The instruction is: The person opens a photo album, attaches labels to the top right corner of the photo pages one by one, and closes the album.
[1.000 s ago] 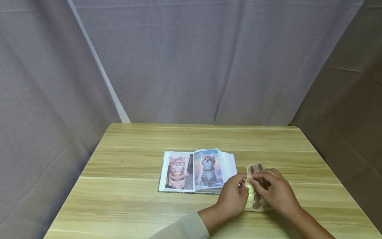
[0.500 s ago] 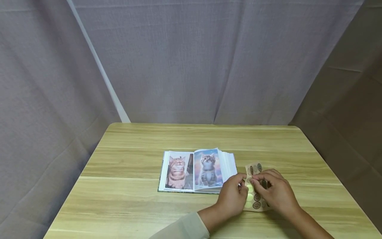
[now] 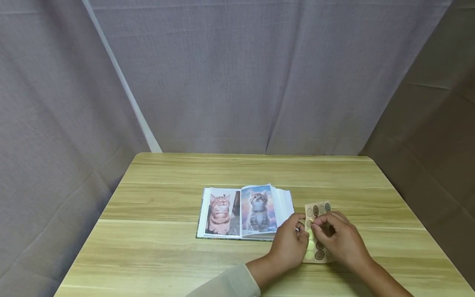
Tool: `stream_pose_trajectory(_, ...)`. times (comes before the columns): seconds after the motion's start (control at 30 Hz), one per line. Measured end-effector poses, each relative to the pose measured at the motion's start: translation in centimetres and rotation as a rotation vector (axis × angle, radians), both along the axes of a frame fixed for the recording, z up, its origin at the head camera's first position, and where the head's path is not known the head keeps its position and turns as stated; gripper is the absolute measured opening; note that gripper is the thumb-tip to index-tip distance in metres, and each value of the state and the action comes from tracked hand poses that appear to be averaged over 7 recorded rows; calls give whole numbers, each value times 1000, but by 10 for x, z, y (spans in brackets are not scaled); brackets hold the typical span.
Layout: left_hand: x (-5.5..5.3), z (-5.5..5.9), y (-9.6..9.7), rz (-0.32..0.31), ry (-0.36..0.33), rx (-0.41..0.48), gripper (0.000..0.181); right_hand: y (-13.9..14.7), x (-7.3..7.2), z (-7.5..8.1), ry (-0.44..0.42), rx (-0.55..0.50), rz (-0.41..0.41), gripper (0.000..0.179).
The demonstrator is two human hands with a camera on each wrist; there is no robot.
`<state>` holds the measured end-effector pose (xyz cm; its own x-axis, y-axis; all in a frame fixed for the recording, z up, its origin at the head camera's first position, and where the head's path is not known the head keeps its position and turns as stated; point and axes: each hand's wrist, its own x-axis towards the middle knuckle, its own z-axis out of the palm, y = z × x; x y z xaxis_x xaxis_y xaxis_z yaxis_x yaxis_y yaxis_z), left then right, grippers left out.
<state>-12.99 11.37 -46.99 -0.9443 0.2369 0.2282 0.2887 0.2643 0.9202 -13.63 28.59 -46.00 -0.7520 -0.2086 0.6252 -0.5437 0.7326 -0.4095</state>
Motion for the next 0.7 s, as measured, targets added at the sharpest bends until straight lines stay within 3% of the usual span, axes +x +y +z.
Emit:
stream_pose_trajectory(0.43, 3, 2, 0, 24, -41, 62, 37, 0, 5, -2, -59, 22, -48, 31)
stream_pose_trajectory(0.7, 2, -3, -1, 39, -38, 74, 25, -1, 9, 0, -165, 0, -100, 21)
